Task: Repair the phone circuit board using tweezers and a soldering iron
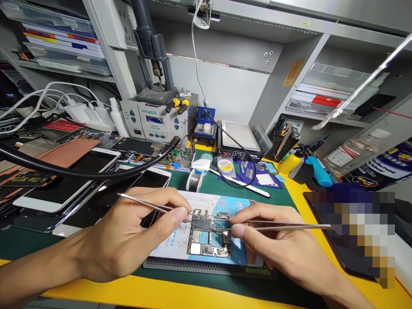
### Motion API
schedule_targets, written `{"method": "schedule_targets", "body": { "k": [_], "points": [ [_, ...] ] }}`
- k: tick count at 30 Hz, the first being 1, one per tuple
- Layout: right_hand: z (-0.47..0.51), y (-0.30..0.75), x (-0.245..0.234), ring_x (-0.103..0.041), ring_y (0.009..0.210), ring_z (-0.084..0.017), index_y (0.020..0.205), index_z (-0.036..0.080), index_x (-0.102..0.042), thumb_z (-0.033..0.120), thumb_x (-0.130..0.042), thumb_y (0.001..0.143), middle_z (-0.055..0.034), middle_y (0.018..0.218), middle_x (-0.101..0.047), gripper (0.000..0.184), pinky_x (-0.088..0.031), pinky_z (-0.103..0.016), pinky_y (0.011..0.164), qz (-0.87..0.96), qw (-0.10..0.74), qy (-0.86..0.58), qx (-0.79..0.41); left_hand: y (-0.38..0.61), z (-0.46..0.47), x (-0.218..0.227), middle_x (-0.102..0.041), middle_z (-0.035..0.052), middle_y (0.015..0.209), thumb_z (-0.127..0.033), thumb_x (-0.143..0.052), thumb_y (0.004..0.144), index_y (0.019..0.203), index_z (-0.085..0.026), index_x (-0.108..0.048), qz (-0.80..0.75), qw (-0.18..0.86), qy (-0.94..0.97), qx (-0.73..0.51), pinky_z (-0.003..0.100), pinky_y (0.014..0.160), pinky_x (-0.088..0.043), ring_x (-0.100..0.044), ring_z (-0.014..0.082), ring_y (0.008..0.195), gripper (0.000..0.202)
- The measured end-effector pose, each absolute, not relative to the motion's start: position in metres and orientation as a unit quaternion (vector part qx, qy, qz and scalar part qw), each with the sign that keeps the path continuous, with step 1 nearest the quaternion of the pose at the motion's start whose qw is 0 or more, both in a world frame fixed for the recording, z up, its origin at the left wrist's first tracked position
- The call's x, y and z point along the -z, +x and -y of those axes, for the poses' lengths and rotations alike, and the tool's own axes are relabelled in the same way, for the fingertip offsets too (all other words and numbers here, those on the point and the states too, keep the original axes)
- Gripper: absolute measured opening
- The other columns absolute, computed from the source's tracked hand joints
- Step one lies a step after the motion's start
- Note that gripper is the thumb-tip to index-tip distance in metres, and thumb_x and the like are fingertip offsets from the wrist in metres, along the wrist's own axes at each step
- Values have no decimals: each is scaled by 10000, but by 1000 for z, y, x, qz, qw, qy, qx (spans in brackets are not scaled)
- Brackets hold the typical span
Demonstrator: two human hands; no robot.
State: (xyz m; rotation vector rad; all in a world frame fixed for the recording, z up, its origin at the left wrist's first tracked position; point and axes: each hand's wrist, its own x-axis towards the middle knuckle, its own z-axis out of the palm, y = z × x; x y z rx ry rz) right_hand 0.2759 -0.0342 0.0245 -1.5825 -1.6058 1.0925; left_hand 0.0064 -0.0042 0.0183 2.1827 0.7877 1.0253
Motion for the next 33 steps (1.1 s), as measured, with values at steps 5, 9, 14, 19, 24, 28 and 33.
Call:
{"method": "schedule_targets", "body": {
  "k": [5, 9, 14, 19, 24, 28, 33],
  "points": [
    [36, 276, -23, -493, 389, -115, 816, 226, -811, 637, -833, 789, -13, 486, -638, 412, -392, -209, 373, 597, 307, -607, -424, 7, 4, -17, -614, -30, 727, -169, -510, 1004, 845, -145, -669, -291, 297, 822, -391, 222, 627, -430, -537, 82, 627, 226],
    [36, 276, -22, -539, 409, -125, 822, 211, -786, 638, -833, 790, -25, 496, -654, 431, -405, -194, 383, 580, 302, -607, -451, 7, 4, -17, -618, -31, 733, -164, -513, 1001, 847, -142, -664, -288, 299, 821, -391, 221, 630, -432, -537, 79, 631, 217],
    [35, 281, -18, -552, 395, -137, 870, 192, -755, 646, -807, 825, -40, 501, -666, 460, -409, -198, 373, 574, 283, -603, -476, 9, 4, -18, -604, -25, 709, -156, -494, 1003, 831, -151, -653, -283, 299, 823, -391, 235, 613, -427, -528, 89, 614, 234],
    [33, 281, -17, -573, 387, -143, 871, 193, -738, 629, -831, 812, -29, 485, -652, 449, -374, -174, 347, 561, 288, -591, -502, 9, 4, -16, -608, -28, 701, -141, -503, 993, 816, -157, -634, -275, 296, 825, -394, 236, 609, -424, -518, 86, 605, 221],
    [33, 280, -17, -559, 384, -130, 857, 199, -739, 621, -840, 811, -18, 480, -645, 436, -373, -162, 343, 555, 296, -586, -511, 10, 4, -14, -601, -40, 717, -138, -511, 994, 822, -147, -628, -271, 302, 823, -398, 208, 617, -418, -515, 64, 615, 208],
    [34, 281, -17, -530, 383, -120, 853, 195, -746, 648, -824, 812, -32, 478, -650, 462, -379, -165, 354, 560, 289, -589, -506, 10, 4, -14, -593, -40, 709, -133, -509, 993, 831, -137, -643, -268, 295, 826, -397, 210, 614, -412, -507, 65, 612, 210],
    [35, 280, -19, -457, 363, -92, 837, 204, -745, 687, -805, 813, -30, 469, -644, 487, -339, -166, 364, 569, 279, -594, -495, 10, 4, -17, -595, -33, 710, -126, -502, 994, 839, -127, -653, -268, 295, 829, -394, 210, 619, -414, -507, 68, 614, 216]
  ]
}}
